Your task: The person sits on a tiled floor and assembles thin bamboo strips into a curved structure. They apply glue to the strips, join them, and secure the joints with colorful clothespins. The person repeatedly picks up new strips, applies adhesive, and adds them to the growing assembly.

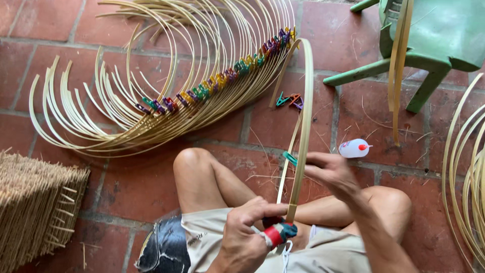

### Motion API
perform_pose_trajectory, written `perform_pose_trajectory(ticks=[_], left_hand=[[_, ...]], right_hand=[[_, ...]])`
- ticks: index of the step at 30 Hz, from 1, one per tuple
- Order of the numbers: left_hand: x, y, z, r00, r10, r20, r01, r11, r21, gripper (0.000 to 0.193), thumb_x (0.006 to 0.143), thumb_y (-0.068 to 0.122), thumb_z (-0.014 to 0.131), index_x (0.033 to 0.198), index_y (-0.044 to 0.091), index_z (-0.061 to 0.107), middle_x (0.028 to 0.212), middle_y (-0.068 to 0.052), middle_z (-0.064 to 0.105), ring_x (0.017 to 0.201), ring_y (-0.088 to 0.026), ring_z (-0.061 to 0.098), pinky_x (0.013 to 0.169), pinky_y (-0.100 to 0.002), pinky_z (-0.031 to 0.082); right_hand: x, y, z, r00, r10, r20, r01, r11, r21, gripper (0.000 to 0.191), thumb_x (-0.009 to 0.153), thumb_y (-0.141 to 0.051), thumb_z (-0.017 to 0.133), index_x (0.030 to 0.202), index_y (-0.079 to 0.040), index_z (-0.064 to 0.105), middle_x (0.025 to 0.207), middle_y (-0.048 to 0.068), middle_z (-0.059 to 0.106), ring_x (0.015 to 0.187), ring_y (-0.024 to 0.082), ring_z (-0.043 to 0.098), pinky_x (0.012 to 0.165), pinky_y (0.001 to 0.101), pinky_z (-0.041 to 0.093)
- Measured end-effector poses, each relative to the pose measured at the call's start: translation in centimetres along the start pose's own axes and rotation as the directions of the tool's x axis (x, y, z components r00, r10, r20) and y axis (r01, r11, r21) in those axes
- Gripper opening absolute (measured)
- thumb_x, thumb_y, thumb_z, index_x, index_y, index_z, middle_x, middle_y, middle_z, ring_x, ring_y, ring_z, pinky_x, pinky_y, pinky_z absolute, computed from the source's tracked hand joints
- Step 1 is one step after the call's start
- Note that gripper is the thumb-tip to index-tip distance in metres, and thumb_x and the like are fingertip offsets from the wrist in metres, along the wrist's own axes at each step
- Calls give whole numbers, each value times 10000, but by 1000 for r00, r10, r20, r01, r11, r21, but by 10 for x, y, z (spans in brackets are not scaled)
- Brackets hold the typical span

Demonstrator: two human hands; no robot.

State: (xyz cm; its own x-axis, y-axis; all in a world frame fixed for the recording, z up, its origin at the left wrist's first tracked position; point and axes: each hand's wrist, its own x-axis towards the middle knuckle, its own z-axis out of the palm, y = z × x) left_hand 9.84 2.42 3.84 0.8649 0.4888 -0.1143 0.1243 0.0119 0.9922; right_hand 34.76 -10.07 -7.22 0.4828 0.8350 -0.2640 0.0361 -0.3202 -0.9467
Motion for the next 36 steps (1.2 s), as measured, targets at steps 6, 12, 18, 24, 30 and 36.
perform_pose_trajectory(ticks=[6,12,18,24,30,36], left_hand=[[-2,19,8,999,19,43,-19,1000,-10,377,778,70,833,1152,60,789,817,-47,674,755,-120,626,688,-263,508],[-6,21,10,998,15,63,-14,1000,-9,387,788,56,798,1175,66,792,819,-50,672,764,-123,613,703,-263,506],[-5,16,5,996,15,92,-20,999,49,375,799,53,775,1173,83,792,802,-47,690,760,-132,623,681,-277,515],[-6,-9,-1,988,124,88,-126,992,25,351,796,53,827,1146,77,813,748,-48,670,698,-147,609,651,-288,485],[-2,-80,-17,876,428,223,-447,894,38,374,867,98,760,1239,56,750,756,-56,660,714,-172,614,666,-299,480],[3,-134,-22,836,425,348,-463,886,31,333,921,78,696,1250,51,741,740,-66,619,714,-183,612,682,-297,487]], right_hand=[[-95,-92,-29,847,-492,201,486,870,82,276,859,-31,757,1127,34,762,1078,153,823,971,236,781,838,344,656],[-92,-137,-23,813,-472,341,511,859,-27,265,822,-16,793,1084,22,778,1101,162,834,979,270,766,804,340,663],[-87,-137,-24,788,-474,392,507,862,24,278,849,-47,774,1117,23,747,1148,168,802,1012,270,744,840,342,629],[-49,-102,-46,853,-394,343,404,914,45,399,871,-203,744,1192,32,727,1142,164,790,1033,263,781,906,367,619],[127,9,-59,911,-297,-287,50,769,-637,263,975,-274,634,1127,-122,785,1026,116,780,884,254,736,779,409,574],[243,80,-46,976,57,-209,-214,415,-884,299,885,-411,682,954,-131,763,890,129,740,783,286,679,700,477,563]])
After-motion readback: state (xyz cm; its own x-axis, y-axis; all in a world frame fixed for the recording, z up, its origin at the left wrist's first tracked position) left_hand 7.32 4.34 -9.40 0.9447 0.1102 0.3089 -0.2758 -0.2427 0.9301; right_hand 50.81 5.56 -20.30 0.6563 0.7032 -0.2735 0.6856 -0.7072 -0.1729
